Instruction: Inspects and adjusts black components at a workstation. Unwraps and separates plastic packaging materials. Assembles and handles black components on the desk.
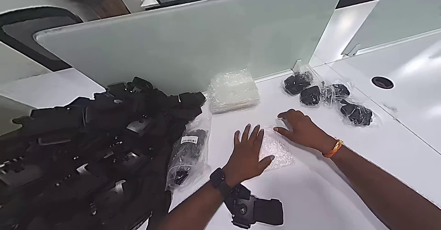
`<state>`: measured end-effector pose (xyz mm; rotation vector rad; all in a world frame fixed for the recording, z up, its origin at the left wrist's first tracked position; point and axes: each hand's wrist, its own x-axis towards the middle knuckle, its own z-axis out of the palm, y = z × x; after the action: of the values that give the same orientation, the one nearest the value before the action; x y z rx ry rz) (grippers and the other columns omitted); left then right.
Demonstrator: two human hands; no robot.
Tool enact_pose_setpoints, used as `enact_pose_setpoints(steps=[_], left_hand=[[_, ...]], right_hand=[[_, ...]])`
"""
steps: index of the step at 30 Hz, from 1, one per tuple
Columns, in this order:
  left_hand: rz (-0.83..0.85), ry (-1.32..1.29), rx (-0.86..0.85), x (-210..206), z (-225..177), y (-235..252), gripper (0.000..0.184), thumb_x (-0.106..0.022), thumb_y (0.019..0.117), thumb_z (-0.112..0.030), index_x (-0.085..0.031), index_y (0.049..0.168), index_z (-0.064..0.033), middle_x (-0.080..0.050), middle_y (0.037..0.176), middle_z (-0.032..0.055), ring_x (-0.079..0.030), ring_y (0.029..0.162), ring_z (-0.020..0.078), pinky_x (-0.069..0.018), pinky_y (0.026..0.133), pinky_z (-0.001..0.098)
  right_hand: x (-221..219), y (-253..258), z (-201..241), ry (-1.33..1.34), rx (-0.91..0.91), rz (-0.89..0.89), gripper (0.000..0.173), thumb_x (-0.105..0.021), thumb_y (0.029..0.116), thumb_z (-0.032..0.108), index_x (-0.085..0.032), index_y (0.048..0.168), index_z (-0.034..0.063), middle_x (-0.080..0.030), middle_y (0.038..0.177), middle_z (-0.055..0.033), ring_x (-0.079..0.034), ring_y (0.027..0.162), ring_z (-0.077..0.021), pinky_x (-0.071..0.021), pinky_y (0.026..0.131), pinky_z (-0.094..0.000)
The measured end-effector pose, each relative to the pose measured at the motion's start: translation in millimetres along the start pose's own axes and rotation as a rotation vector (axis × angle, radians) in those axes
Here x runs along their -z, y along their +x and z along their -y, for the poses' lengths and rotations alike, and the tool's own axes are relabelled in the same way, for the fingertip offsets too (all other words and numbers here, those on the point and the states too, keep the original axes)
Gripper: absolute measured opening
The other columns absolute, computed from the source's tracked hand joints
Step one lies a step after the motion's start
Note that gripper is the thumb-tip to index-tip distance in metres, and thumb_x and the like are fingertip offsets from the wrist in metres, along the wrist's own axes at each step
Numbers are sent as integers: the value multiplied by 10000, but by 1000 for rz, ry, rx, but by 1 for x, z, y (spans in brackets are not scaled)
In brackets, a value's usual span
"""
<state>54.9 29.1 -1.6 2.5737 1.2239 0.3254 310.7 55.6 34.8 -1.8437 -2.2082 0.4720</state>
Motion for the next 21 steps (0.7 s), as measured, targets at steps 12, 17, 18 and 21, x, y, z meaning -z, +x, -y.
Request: enact_pose_setpoints(steps=[12, 17, 18, 21], left_hand=[[38, -22, 34, -2, 2, -1, 1016, -360, 934, -787, -262, 1624, -48, -142, 1717, 145, -99, 1581, 367, -148, 1206, 663], [-413, -633, 164, -2, 22, 9, 599, -439, 1067, -359, -412, 1513, 42, -397, 1573, 240, -383, 1475, 329, -346, 1209, 490], [-467, -718, 193, 0, 26, 11, 561, -434, 1076, -311, -407, 1501, 54, -414, 1547, 259, -425, 1441, 332, -396, 1173, 466], [-520, -845, 266, 1, 28, 15, 528, -444, 1074, -277, -407, 1490, 45, -482, 1481, 260, -529, 1346, 310, -475, 1100, 429]], right_hand=[[-12, 7, 0, 184, -31, 40, 263, -600, 1004, 304, -668, 980, 51, -628, 916, -116, -613, 885, -265, -503, 811, -479], [4, 6, -9, 400, -41, -113, 194, -612, 1025, 212, -626, 975, 25, -615, 752, -67, -608, 658, -159, -534, 653, -370], [9, 4, -10, 432, -43, -165, 161, -637, 1007, 173, -642, 986, 14, -647, 764, -72, -637, 658, -156, -561, 651, -360], [34, -2, -9, 458, -54, -327, 181, -732, 928, 100, -651, 1060, 5, -706, 807, -78, -686, 687, -168, -598, 668, -373]])
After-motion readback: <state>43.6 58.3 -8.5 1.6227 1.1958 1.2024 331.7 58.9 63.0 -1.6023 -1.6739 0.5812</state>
